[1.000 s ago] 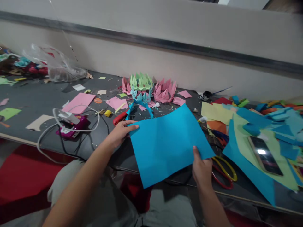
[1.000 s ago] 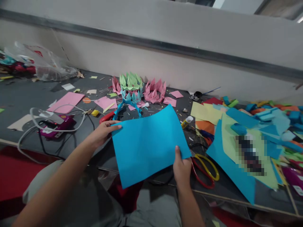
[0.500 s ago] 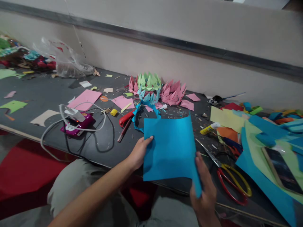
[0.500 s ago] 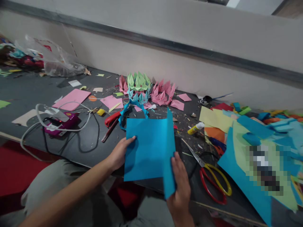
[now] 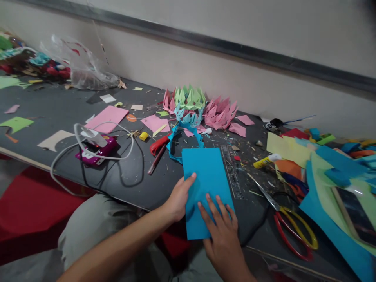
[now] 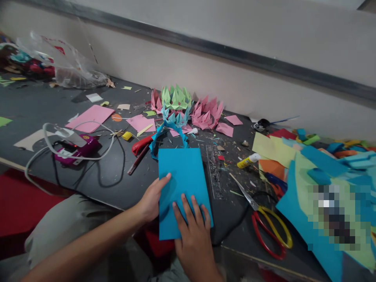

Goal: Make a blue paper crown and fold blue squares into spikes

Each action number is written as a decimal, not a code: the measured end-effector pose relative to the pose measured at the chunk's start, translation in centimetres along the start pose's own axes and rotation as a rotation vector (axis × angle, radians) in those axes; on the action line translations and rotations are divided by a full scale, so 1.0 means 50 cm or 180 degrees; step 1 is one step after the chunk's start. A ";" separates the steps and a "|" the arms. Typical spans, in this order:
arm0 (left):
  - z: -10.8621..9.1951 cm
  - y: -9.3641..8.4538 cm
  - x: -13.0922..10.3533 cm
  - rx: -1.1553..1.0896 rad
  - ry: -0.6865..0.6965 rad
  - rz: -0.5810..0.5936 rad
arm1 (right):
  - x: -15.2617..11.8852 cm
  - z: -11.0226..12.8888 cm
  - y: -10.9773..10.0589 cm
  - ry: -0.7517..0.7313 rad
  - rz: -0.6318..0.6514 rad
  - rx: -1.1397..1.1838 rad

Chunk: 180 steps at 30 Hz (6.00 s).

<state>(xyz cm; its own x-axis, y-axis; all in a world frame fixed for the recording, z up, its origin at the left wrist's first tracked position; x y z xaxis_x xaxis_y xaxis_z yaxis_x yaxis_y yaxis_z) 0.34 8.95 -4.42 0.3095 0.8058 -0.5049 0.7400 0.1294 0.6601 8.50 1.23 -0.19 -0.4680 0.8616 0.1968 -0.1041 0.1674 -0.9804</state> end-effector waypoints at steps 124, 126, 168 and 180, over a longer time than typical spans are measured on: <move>-0.072 0.024 -0.082 0.7080 0.2676 -0.0491 | 0.126 -0.033 0.044 -0.0143 0.0854 0.0192; -0.034 0.045 -0.053 0.7333 0.2463 0.0742 | 0.126 -0.031 0.042 -0.0155 0.0813 0.0186; -0.159 0.053 0.026 0.6390 0.2470 0.0569 | 0.108 -0.135 0.049 0.1189 0.1224 0.1740; -0.239 0.060 0.022 0.3641 0.2309 0.0645 | 0.108 -0.169 0.035 0.1263 0.0962 0.2864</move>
<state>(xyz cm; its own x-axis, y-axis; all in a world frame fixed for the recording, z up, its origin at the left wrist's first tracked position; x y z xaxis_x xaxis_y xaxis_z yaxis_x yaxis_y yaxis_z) -4.22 17.11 3.66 0.3530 0.9181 0.1802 0.9048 -0.2860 -0.3154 13.20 10.20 -0.96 -0.2771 0.9317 -0.2347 -0.7256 -0.3630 -0.5845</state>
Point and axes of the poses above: each hand's wrist, its own x-axis towards the middle knuckle, its own y-axis out of the palm, z = x × y, the point moved 9 cm from there along x, towards the middle knuckle, and after that the axes turned 8 degrees about z, right-handed, at the moved point
